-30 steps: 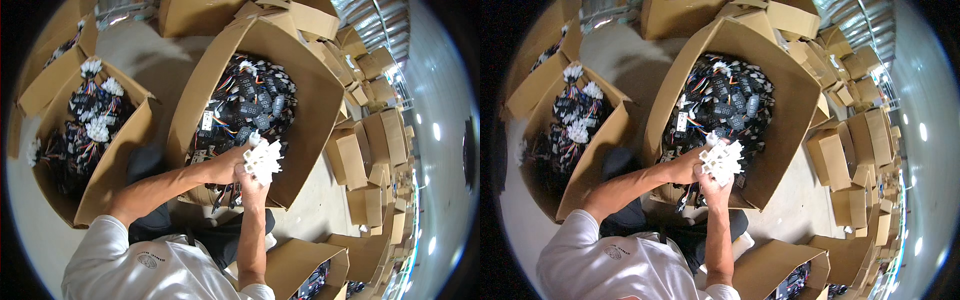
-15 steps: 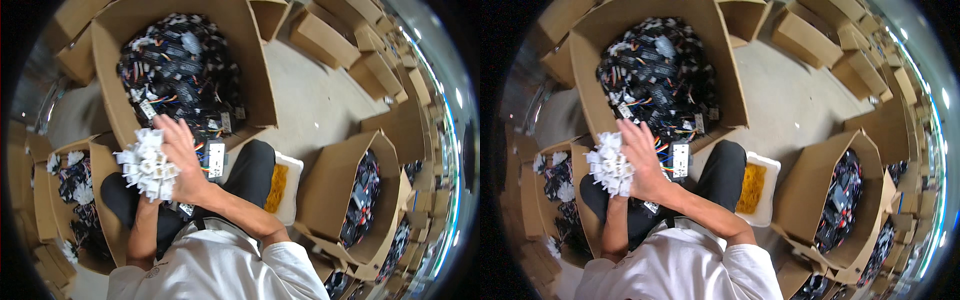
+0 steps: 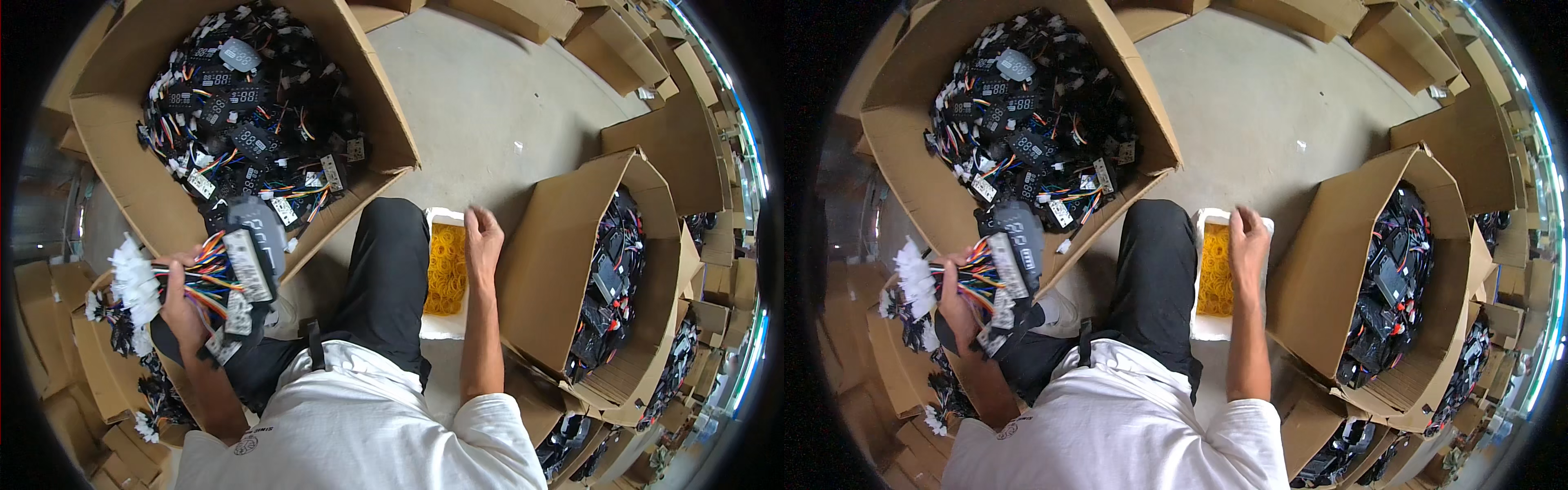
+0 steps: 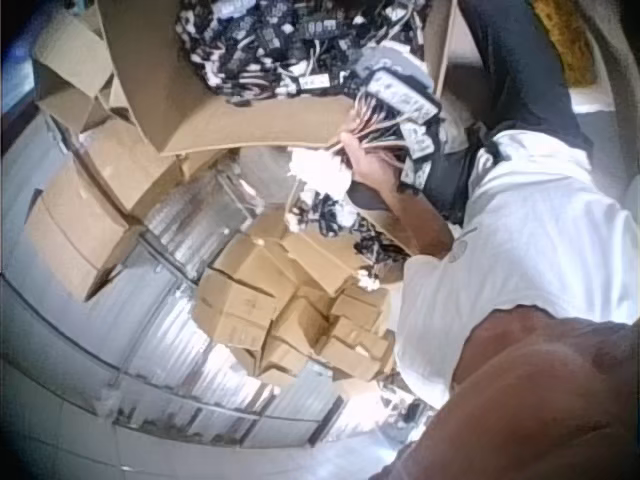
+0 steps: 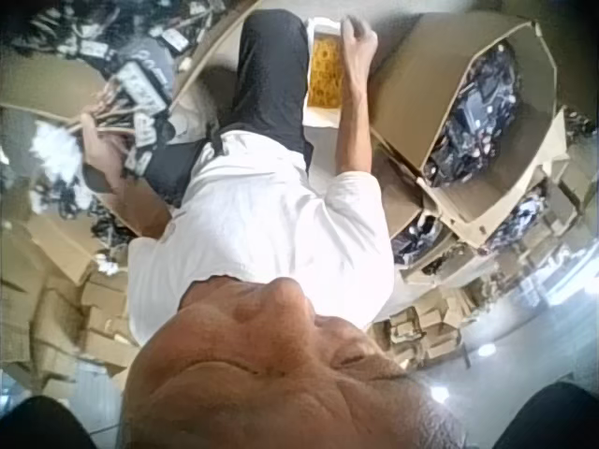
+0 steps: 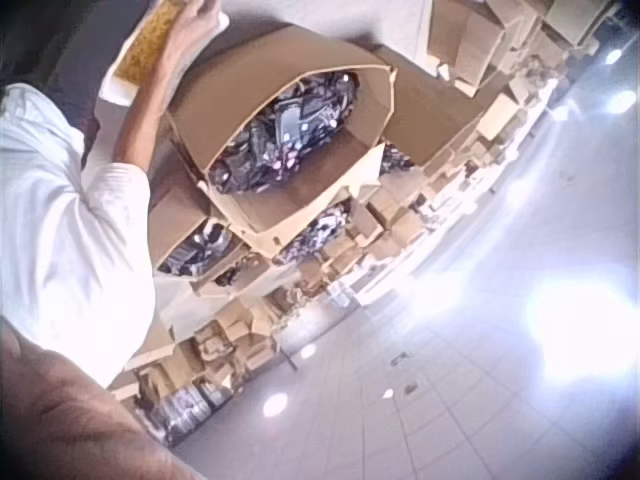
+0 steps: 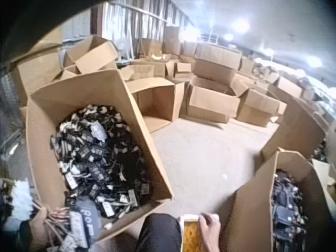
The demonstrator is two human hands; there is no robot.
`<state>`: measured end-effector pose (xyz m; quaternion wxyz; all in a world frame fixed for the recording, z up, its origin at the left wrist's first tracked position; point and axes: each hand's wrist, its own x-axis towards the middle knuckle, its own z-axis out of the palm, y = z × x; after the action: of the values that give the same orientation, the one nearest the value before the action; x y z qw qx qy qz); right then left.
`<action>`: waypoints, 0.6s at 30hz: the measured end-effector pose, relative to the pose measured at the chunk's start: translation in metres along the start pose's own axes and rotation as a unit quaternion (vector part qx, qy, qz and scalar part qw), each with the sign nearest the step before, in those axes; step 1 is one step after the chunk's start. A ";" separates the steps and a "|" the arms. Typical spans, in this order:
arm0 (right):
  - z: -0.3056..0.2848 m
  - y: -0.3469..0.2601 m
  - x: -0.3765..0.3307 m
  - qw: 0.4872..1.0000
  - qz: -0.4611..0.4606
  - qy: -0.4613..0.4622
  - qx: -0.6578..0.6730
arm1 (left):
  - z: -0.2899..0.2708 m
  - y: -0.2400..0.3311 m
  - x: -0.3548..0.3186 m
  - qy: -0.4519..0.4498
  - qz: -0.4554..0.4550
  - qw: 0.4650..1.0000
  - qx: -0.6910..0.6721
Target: The person gathers electronic display wire harnesses from a cardboard box into bundles and secures each bundle with a rubber band by hand.
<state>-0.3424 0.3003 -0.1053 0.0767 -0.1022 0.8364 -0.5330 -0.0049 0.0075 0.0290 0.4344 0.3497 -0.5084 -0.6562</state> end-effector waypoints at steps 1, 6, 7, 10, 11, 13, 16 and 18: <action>-0.009 0.040 0.000 0.995 0.044 -0.007 -0.090 | -0.002 -0.010 0.000 -0.039 0.000 0.999 0.021; 0.019 0.168 -0.037 0.983 0.154 -0.090 -0.047 | 0.010 -0.029 -0.008 -0.036 -0.029 0.998 -0.040; 0.027 0.183 -0.040 0.982 0.142 -0.092 -0.086 | 0.013 -0.028 -0.007 -0.036 -0.029 0.998 -0.038; 0.058 0.192 -0.033 0.977 0.130 -0.099 -0.135 | 0.016 -0.021 -0.004 -0.082 -0.021 0.996 0.016; 0.069 0.191 -0.026 0.969 0.119 -0.119 -0.183 | 0.016 -0.019 -0.007 -0.076 -0.032 0.996 0.026; 0.079 0.201 -0.011 0.958 0.122 -0.111 -0.237 | 0.026 -0.018 -0.012 -0.064 -0.035 0.997 0.033; 0.093 0.210 0.000 0.943 0.106 -0.086 -0.304 | 0.022 -0.016 -0.016 -0.051 -0.024 0.998 0.041; 0.090 0.209 0.006 0.915 0.150 -0.139 -0.348 | 0.026 -0.015 -0.020 -0.047 -0.014 0.997 0.053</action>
<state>-0.3450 0.3057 -0.3331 0.2310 -0.0691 0.9554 -0.1704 -0.0244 0.0369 0.0206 0.3810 0.3480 -0.5575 -0.6503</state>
